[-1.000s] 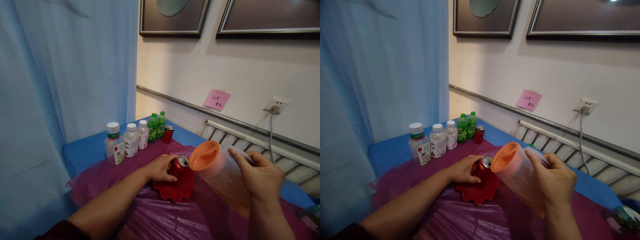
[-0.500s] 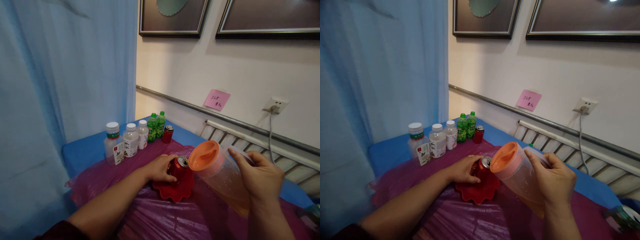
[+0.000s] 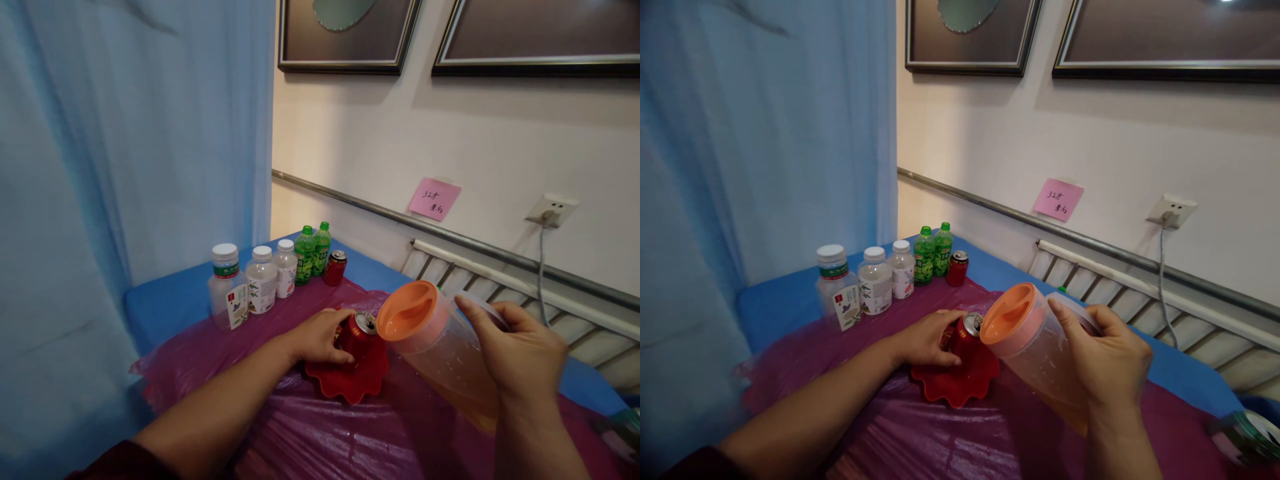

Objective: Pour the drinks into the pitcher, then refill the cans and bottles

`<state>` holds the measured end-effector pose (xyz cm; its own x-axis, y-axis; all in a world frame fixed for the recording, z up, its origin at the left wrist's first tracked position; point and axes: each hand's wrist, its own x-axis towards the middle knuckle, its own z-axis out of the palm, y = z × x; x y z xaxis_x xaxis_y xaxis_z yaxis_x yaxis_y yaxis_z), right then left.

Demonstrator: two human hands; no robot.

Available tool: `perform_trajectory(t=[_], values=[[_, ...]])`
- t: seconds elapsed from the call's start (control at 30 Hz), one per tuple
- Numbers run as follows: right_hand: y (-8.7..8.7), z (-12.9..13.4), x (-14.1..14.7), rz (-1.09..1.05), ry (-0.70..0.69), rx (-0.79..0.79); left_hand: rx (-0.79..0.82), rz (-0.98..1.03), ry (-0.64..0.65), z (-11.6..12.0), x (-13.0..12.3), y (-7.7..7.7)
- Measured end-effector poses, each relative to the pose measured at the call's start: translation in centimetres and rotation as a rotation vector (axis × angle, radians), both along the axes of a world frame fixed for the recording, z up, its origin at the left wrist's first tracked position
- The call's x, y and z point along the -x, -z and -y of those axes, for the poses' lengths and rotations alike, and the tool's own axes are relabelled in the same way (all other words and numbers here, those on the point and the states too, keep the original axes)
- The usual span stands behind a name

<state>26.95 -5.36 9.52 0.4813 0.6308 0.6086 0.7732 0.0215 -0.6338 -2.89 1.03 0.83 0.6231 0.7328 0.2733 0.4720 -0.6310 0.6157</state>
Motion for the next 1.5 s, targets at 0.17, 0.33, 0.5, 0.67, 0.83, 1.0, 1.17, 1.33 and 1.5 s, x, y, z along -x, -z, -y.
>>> perform_trajectory(t=[0.17,0.33,0.5,0.67,0.83,1.0,1.17,1.33,1.5], values=[[-0.04,0.09,0.12,0.014,-0.008,0.008,0.024,-0.004,0.017,-0.03,-0.02,0.0],[-0.11,0.04,0.16,0.003,0.004,0.004,0.028,0.019,0.017,-0.06,0.02,0.1],[-0.14,0.07,0.13,0.009,0.004,0.022,0.024,0.004,0.01,-0.11,0.03,0.13],[-0.06,0.19,0.16,0.011,-0.011,0.007,0.025,-0.004,0.007,-0.07,-0.01,0.07],[-0.02,0.13,0.12,0.018,-0.006,0.003,0.035,-0.019,0.006,0.01,-0.02,-0.12],[-0.06,0.13,0.19,0.025,-0.009,-0.012,0.047,-0.028,0.002,0.13,-0.05,-0.32],[-0.13,0.19,0.28,0.017,-0.008,-0.012,0.041,-0.014,0.0,0.07,-0.03,-0.2],[-0.14,0.2,0.21,0.014,0.002,0.005,0.045,-0.008,0.022,0.03,-0.02,-0.21],[-0.21,0.31,0.31,0.026,-0.002,0.016,0.053,0.007,0.012,0.14,-0.07,-0.28]])
